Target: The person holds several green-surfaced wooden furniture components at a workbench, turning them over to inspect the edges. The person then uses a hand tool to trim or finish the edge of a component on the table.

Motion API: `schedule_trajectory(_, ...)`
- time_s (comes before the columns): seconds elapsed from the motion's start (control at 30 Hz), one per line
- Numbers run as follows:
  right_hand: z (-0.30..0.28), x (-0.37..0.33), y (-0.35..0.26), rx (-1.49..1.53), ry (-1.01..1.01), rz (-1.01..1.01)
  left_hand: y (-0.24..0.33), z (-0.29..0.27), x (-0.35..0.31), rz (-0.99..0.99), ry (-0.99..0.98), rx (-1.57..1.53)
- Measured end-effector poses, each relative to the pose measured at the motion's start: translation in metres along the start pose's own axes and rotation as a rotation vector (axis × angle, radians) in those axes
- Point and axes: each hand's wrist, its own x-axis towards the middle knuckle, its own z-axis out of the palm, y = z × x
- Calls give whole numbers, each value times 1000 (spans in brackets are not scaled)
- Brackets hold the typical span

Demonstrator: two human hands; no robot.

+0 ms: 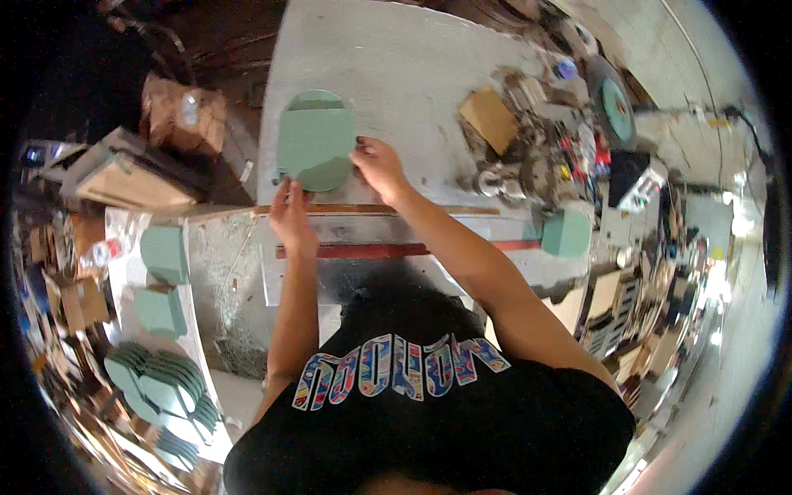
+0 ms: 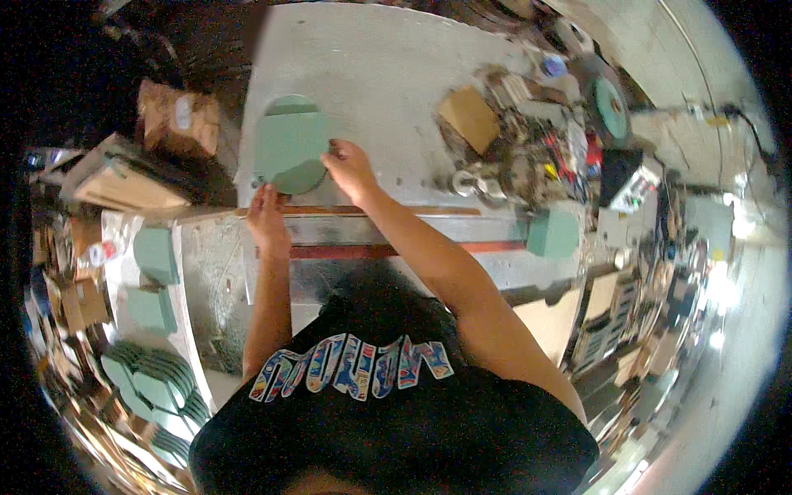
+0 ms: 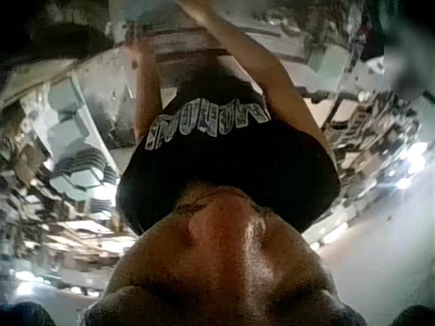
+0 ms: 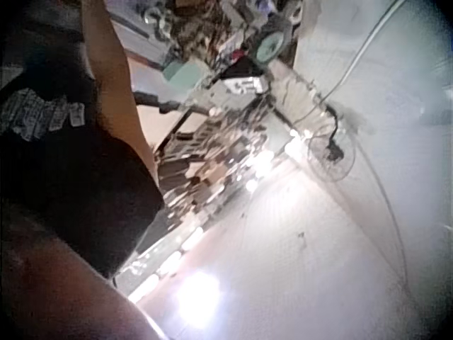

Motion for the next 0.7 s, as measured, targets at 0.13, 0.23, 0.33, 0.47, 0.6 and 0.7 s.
schedule_trajectory(0.13,-25,-31,21,-53,11,-106,0,-10,-3,-31,-38,-19)
schedule_trajectory(0.23,-55,-74,47,-206,27,-192,1,-6,-23,-73,-46,13)
schedule_trajectory(0.33,-103,-129,51,-287,50,-102,-7,6,-51,-135,-56,54)
schedule_trajectory(0.47,-173,-197,64,-225,286,-303,-42,5,-79,-217,-225,59)
schedule_trajectory(0.6,-328,-194,115,-127,369,-923,-58,19,-126,-121,-411,462)
schedule_trajectory(0.7,-401,-186,44,-451,538,-722,-130,18,-144,368,-425,878)
